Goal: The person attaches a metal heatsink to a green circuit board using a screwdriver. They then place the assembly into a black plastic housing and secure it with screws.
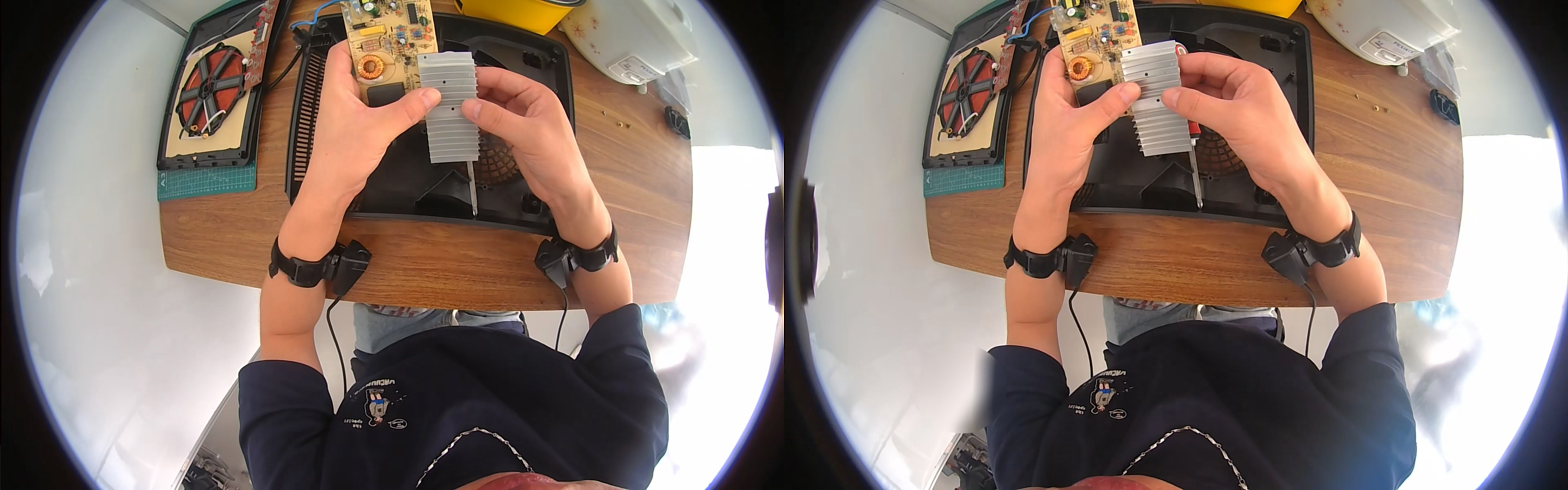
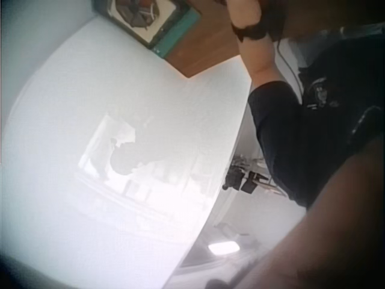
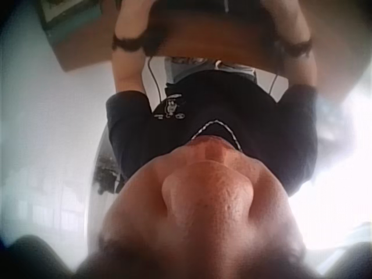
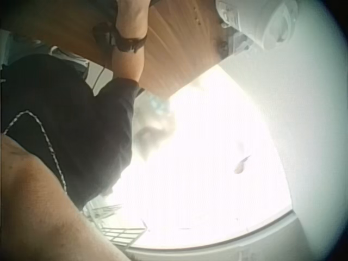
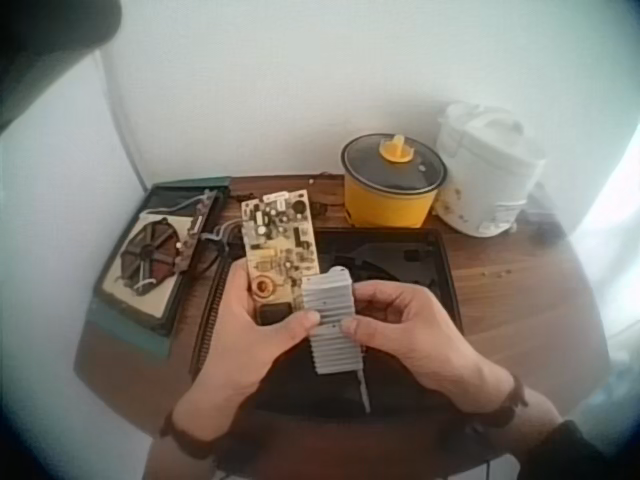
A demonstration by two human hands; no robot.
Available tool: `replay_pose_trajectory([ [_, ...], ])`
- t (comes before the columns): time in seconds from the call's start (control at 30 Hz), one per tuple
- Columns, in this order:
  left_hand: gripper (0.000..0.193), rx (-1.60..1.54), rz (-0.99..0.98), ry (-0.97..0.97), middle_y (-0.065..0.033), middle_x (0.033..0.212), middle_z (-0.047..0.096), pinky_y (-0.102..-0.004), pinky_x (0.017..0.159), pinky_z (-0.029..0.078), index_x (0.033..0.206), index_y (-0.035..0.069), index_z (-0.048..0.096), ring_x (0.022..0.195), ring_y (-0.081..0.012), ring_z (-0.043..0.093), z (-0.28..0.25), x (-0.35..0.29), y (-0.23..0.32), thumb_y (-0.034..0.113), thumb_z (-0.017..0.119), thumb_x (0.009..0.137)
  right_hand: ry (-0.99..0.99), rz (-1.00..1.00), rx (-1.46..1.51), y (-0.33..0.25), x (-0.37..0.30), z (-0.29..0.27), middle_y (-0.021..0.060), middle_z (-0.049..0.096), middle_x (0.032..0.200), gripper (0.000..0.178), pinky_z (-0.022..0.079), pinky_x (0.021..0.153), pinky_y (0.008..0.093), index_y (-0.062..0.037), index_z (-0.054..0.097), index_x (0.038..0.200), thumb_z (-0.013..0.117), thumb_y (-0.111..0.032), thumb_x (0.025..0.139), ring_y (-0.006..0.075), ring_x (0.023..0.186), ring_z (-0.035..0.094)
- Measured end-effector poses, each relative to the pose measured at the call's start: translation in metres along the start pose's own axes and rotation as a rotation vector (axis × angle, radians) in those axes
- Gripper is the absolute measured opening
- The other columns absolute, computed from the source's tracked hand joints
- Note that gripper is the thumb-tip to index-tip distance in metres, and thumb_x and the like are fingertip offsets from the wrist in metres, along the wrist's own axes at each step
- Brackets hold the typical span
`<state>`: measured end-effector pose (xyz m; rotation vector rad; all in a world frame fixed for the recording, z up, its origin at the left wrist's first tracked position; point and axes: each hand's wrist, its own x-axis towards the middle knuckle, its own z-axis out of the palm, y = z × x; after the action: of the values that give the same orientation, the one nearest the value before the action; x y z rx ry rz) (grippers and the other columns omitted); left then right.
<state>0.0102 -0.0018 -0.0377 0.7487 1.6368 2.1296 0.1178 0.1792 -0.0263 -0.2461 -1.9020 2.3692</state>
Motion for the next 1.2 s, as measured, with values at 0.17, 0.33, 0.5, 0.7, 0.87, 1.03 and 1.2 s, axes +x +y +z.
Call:
replay_pose_trajectory([
  [0.17,0.066,0.010,-0.010,-0.007,-0.0124,0.121,0.066,-0.0317,0.094,0.058,0.132,-0.001,0.043,0.110,-0.0173,0.067,0.001,0.000,0.001,0.006,0.085,0.083,0.015,-0.003,0.005,-0.001,-0.001,0.002,0.0071,0.073,0.111,0.036,0.053,0.084,0.0259,0.0033,0.067,0.128,0.073,-0.009,0.094,0.0101,0.097,0.067],
  [0.33,0.065,0.012,-0.006,-0.002,-0.0118,0.121,0.066,-0.0315,0.094,0.058,0.132,-0.001,0.043,0.110,-0.0173,0.067,0.000,-0.002,0.001,0.006,0.085,0.083,0.003,-0.002,-0.017,0.001,-0.001,0.001,0.0065,0.073,0.110,0.036,0.052,0.083,0.0258,0.0033,0.066,0.128,0.073,-0.009,0.095,0.0100,0.096,0.066],
  [0.5,0.063,0.039,-0.030,-0.001,-0.0115,0.122,0.066,-0.0312,0.093,0.058,0.132,-0.001,0.044,0.110,-0.0166,0.066,0.002,-0.001,0.003,0.003,0.084,0.083,0.016,-0.054,-0.022,0.004,-0.002,0.000,0.0054,0.072,0.109,0.036,0.051,0.079,0.0252,0.0031,0.066,0.127,0.073,-0.009,0.094,0.0086,0.094,0.065],
  [0.7,0.058,-0.094,-0.076,-0.001,-0.0102,0.124,0.065,-0.0335,0.101,0.052,0.132,0.000,0.046,0.115,-0.0179,0.063,0.003,-0.002,0.007,-0.003,0.079,0.084,-0.091,-0.021,-0.063,-0.013,-0.005,-0.001,0.0023,0.070,0.105,0.036,0.052,0.082,0.0255,0.0028,0.065,0.127,0.073,-0.013,0.096,0.0083,0.095,0.064],
  [0.87,0.063,-0.183,-0.083,0.001,-0.0111,0.131,0.061,-0.0355,0.105,0.050,0.140,0.001,0.044,0.120,-0.0198,0.061,-0.001,-0.005,0.008,0.001,0.078,0.087,-0.132,-0.100,-0.168,-0.047,-0.012,-0.027,0.0056,0.072,0.106,0.036,0.054,0.087,0.0251,0.0023,0.065,0.130,0.069,-0.016,0.099,0.0089,0.096,0.066],
  [1.03,0.070,-0.365,-0.051,-0.061,-0.0112,0.129,0.059,-0.0343,0.097,0.051,0.148,0.003,0.040,0.114,-0.0213,0.060,-0.009,-0.008,0.013,0.012,0.077,0.090,0.211,-0.330,-0.940,-0.090,-0.031,-0.101,0.0029,0.075,0.100,0.025,0.055,0.083,0.0284,-0.0044,0.075,0.116,0.063,-0.022,0.103,0.0115,0.093,0.070],
  [1.2,0.070,-0.573,0.010,-0.220,-0.0125,0.118,0.058,-0.0335,0.083,0.052,0.147,0.006,0.041,0.099,-0.0214,0.058,-0.018,0.000,0.006,0.022,0.079,0.090,0.633,-0.091,-1.499,-0.083,-0.041,-0.160,0.0131,0.076,0.094,0.023,0.057,0.079,0.0321,-0.0019,0.075,0.112,0.068,-0.017,0.095,0.0197,0.084,0.071],
])
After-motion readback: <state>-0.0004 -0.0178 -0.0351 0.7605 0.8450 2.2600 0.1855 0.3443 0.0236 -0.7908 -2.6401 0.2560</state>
